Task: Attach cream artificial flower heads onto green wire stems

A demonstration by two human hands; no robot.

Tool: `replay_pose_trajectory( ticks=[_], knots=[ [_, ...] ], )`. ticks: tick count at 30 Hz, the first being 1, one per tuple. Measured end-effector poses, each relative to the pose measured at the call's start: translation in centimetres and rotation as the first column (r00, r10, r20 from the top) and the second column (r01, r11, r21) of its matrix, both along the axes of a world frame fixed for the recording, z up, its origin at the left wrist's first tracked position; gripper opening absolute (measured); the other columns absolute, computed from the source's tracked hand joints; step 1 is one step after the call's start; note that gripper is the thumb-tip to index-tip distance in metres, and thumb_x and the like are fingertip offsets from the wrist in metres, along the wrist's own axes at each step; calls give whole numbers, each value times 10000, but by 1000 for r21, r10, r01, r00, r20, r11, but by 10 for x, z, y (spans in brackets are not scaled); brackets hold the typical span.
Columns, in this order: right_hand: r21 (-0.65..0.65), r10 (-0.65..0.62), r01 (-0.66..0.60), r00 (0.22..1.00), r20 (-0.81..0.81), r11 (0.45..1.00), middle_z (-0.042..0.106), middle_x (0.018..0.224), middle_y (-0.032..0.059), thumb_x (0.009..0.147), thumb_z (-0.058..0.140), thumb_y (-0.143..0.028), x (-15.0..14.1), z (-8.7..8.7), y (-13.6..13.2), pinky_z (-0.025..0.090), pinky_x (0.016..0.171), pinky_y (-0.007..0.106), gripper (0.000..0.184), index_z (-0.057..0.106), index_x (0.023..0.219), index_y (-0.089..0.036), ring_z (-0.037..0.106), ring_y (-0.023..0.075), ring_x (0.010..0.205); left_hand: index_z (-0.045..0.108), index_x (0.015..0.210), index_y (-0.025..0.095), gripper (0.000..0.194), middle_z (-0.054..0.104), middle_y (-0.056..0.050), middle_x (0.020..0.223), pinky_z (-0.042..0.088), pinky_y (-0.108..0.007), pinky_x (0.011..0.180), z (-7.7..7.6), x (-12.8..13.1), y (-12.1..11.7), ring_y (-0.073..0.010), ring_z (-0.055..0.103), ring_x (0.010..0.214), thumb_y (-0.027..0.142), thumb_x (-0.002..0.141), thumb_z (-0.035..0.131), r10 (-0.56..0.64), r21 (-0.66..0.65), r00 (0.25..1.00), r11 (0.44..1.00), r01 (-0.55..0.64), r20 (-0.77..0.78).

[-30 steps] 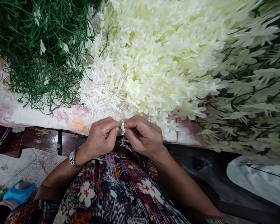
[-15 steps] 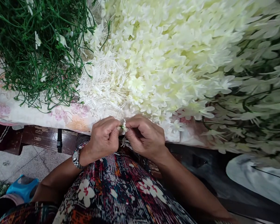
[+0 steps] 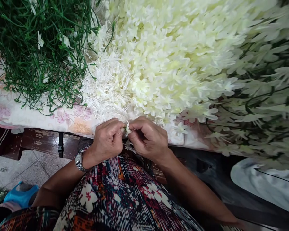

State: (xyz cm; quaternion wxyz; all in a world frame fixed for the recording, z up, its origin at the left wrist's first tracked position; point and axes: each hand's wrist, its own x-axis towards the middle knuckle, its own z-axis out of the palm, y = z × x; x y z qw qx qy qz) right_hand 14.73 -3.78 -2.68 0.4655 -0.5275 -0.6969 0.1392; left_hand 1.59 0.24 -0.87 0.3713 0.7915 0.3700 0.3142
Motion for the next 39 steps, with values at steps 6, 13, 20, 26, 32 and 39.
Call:
replay_pose_trajectory(
  ticks=[6,13,20,26,32,39],
  knots=[
    [-47,-8,7,1000,-24,999,535,690,14,708,521,-94,5,19,-3,437,573,245,157,503,848,-163,512,106,651,521,650,144,108,455,31,538,355,-180,458,7,-12,8,-60,418,481,161,748,481,22,-400,980,915,59,195],
    [114,-15,12,1000,24,993,574,803,56,666,568,-76,12,50,-8,463,609,274,319,502,965,-164,541,148,753,535,617,123,184,478,33,475,320,-152,371,21,-22,13,-41,395,387,282,656,620,255,-736,850,645,206,462],
    [126,89,-115,978,191,985,560,811,66,695,553,-97,4,60,1,474,640,274,280,499,968,-127,517,133,749,557,598,104,180,490,19,495,346,-170,468,23,-19,6,-58,440,472,258,659,626,251,-770,816,553,320,520],
    [142,80,-129,947,310,981,564,727,49,690,548,-62,0,55,0,459,623,280,158,528,836,-118,508,129,692,561,591,116,151,476,21,505,313,-186,473,19,-18,3,-61,409,478,227,690,586,211,-728,833,621,290,512],
    [113,65,-115,924,376,987,554,690,51,703,527,-63,0,53,0,457,620,279,106,523,794,-117,500,133,679,528,577,124,160,422,35,503,282,-185,467,19,-17,0,-53,356,479,188,723,526,165,-660,861,714,232,482],
    [46,95,-110,964,248,993,536,664,39,732,469,-59,1,44,3,440,582,243,95,505,779,-134,482,109,643,525,605,132,152,402,39,527,268,-180,462,16,-15,2,-50,337,491,190,744,507,117,-629,895,750,204,429]
  ],
)
